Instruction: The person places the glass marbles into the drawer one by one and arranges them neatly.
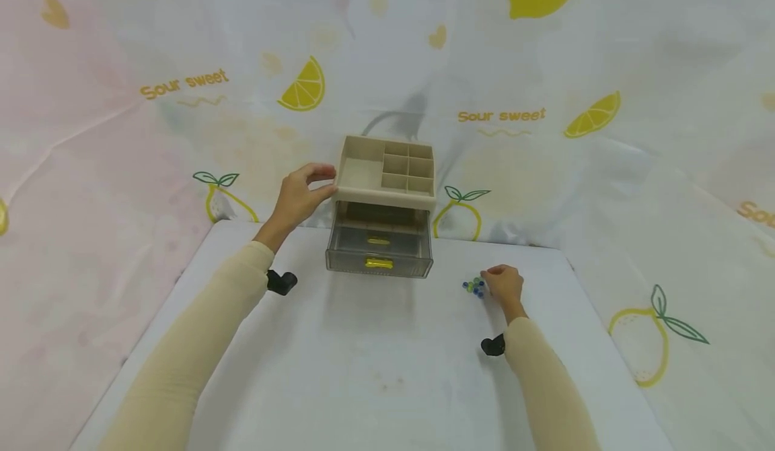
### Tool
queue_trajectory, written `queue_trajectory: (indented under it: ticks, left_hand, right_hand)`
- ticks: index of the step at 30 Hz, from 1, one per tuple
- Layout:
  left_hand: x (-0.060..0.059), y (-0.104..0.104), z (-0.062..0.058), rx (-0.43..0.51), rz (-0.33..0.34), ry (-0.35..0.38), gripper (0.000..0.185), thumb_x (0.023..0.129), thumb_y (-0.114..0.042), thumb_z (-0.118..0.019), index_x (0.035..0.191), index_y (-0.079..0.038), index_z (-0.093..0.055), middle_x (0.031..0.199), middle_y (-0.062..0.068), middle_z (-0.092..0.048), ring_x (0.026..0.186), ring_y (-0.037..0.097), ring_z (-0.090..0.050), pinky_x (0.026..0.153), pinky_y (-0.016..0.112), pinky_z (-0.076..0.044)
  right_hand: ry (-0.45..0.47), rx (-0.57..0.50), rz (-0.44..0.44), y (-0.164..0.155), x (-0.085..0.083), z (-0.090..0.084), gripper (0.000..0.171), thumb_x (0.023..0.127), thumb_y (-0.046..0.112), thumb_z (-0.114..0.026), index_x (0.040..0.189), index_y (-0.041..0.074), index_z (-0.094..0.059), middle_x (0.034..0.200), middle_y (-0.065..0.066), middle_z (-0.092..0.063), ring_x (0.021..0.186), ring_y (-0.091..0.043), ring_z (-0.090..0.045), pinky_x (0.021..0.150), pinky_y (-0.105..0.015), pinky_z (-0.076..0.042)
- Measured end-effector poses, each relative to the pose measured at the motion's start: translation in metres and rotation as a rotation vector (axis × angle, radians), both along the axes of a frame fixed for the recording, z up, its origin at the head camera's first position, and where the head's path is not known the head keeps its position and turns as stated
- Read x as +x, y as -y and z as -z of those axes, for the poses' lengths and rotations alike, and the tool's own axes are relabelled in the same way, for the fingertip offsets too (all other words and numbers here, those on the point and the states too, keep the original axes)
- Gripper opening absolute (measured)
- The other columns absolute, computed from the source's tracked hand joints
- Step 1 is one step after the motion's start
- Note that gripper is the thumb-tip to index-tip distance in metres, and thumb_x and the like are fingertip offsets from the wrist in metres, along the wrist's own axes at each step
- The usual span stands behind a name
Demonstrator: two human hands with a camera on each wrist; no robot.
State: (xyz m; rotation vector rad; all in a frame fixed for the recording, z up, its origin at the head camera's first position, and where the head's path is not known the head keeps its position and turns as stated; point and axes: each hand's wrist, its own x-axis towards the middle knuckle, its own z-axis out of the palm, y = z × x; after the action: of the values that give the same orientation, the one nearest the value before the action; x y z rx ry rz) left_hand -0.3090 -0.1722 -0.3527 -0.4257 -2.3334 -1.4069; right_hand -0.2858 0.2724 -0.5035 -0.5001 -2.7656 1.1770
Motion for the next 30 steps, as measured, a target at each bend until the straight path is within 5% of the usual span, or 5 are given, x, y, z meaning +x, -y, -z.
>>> queue_trajectory:
  ticks: [7,22,30]
  left_hand:
    - [-0.001,-0.002,-0.004,-0.010,-0.004,-0.016,0.035,0.088,-0.009,-0.074,0.120,0.000,-0.063,0.118,0.014,-0.066,0.115,0.025,-0.060,0.103,0.041,-0.043]
    - [0.001,0.000,0.002,0.032,0.016,-0.011,0.035,0.088,-0.010,-0.074,0.120,0.000,-0.063,0.118,0.014,-0.066,0.115,0.025,-0.060,0.103,0.040,-0.043]
    - [0.000,0.001,0.002,0.018,0.015,-0.016,0.036,0.088,-0.011,-0.073,0.121,0.001,-0.062,0.119,0.015,-0.066,0.116,0.028,-0.060,0.104,0.044,-0.042]
  right_hand:
    - [0.000,0.007,0.000,0.003,0.002,0.000,0.032,0.091,0.024,-0.068,0.103,-0.006,-0.070,0.108,-0.023,-0.066,0.103,-0.037,-0.056,0.089,-0.048,-0.045]
    - [-0.013,0.061,-0.038,0.000,-0.003,0.014,0.026,0.091,0.018,-0.065,0.100,-0.006,-0.070,0.100,-0.022,-0.068,0.098,-0.038,-0.059,0.081,-0.047,-0.049]
    - [-0.052,0.002,0.005,0.002,-0.003,0.017,0.024,0.090,0.013,-0.065,0.100,-0.008,-0.069,0.103,-0.025,-0.066,0.101,-0.038,-0.057,0.087,-0.049,-0.047]
